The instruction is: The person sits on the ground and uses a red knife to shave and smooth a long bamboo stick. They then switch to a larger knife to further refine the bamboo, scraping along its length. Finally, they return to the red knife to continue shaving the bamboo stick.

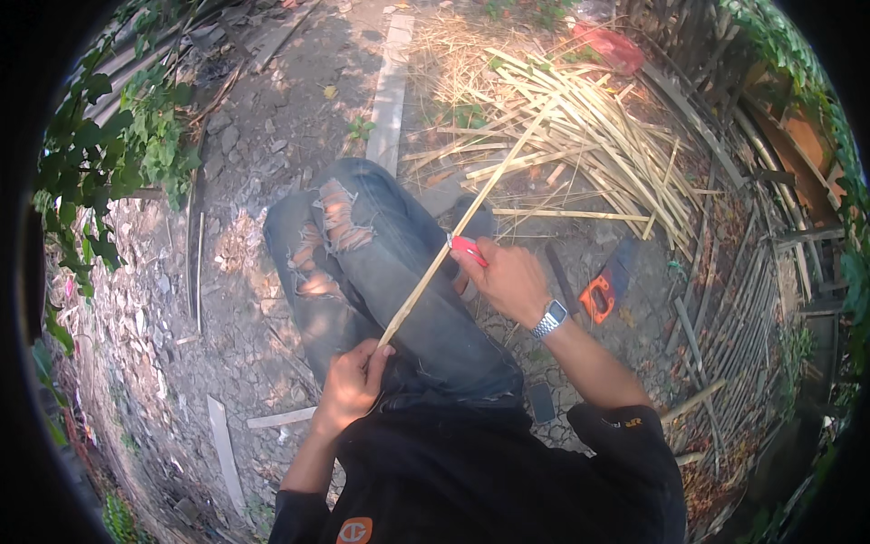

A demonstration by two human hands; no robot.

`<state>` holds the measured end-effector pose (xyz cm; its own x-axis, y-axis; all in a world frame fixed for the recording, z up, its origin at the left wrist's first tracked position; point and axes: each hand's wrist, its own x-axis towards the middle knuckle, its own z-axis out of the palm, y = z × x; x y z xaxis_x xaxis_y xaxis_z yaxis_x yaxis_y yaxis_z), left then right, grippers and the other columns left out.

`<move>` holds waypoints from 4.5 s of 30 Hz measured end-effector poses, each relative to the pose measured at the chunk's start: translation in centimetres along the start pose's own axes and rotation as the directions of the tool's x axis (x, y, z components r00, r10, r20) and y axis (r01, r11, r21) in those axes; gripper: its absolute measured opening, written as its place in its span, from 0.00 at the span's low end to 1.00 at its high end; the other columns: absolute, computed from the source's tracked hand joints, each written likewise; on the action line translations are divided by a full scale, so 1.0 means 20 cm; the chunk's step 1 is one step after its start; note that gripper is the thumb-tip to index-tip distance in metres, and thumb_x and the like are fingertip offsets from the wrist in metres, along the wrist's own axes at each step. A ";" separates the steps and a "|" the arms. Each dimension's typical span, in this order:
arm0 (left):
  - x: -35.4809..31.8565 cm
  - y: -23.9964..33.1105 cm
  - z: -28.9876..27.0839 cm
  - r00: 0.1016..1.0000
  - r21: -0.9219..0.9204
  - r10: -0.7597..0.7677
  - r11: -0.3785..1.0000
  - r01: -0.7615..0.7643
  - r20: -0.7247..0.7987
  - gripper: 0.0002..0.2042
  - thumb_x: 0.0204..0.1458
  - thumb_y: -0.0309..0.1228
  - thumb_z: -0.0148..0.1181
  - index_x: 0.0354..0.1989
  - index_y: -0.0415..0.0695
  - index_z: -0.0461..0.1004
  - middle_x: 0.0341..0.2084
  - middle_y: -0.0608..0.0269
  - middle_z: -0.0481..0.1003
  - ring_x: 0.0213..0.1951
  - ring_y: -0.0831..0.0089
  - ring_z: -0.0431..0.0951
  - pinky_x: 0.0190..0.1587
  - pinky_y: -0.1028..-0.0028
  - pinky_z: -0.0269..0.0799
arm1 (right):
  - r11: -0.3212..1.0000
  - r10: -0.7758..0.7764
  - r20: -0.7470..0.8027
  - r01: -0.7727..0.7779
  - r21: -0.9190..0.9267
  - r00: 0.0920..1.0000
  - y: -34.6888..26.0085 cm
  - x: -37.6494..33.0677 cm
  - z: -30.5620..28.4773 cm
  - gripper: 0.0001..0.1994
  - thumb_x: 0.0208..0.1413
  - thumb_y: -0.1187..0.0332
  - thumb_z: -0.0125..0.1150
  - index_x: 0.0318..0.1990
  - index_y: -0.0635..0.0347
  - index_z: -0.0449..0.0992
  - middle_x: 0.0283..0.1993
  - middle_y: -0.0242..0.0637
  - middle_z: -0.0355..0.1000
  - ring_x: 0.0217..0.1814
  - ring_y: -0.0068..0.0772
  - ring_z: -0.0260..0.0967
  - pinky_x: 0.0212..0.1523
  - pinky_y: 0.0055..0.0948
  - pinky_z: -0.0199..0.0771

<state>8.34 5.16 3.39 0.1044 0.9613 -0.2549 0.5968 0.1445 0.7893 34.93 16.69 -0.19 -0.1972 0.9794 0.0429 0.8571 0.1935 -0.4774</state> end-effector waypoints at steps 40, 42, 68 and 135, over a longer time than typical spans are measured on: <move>-0.61 -0.55 -0.49 0.974 -0.108 -0.189 0.973 0.203 0.123 0.12 0.65 0.33 0.56 0.37 0.36 0.82 0.12 0.72 0.62 0.18 0.84 0.58 0.21 0.75 0.54 | 0.855 0.462 -0.574 -0.511 0.085 0.676 1.44 0.13 -0.37 0.39 0.65 0.35 0.45 0.30 0.71 0.79 0.26 0.61 0.71 0.31 0.59 0.70 0.40 0.50 0.69; -0.58 -0.54 -0.47 0.965 -0.231 -0.219 0.941 0.248 0.145 0.14 0.66 0.34 0.56 0.37 0.36 0.82 0.12 0.75 0.62 0.18 0.85 0.58 0.21 0.77 0.53 | 0.807 0.584 -0.473 -0.538 0.246 0.660 1.32 0.10 -0.36 0.40 0.65 0.34 0.45 0.28 0.73 0.76 0.20 0.53 0.66 0.26 0.43 0.64 0.36 0.43 0.67; -0.39 -1.78 -0.50 0.913 0.474 -0.370 0.782 0.405 -0.170 0.28 0.54 0.41 0.66 0.57 0.31 0.73 0.49 0.35 0.76 0.51 0.44 0.77 0.55 0.56 0.72 | 0.795 0.519 -0.193 -0.388 0.466 0.833 1.55 0.59 0.80 0.10 0.48 0.67 0.63 0.36 0.63 0.80 0.24 0.37 0.73 0.25 0.32 0.71 0.30 0.35 0.71; 0.81 0.26 -0.82 0.522 0.307 0.738 0.661 -0.685 -0.427 0.11 0.49 0.20 0.68 0.42 0.39 0.80 0.45 0.52 0.82 0.47 0.62 0.83 0.47 0.68 0.80 | 0.252 -0.693 0.210 -0.040 0.967 0.689 -0.98 0.42 -0.32 0.16 0.67 0.55 0.58 0.45 0.61 0.76 0.26 0.26 0.70 0.21 0.11 0.57 0.23 0.19 0.58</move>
<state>0.04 25.29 12.52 0.1555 0.7085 0.6884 0.5673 -0.6345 0.5249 19.55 21.45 15.20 -0.8300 0.5291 0.1768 -0.2361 -0.0461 -0.9706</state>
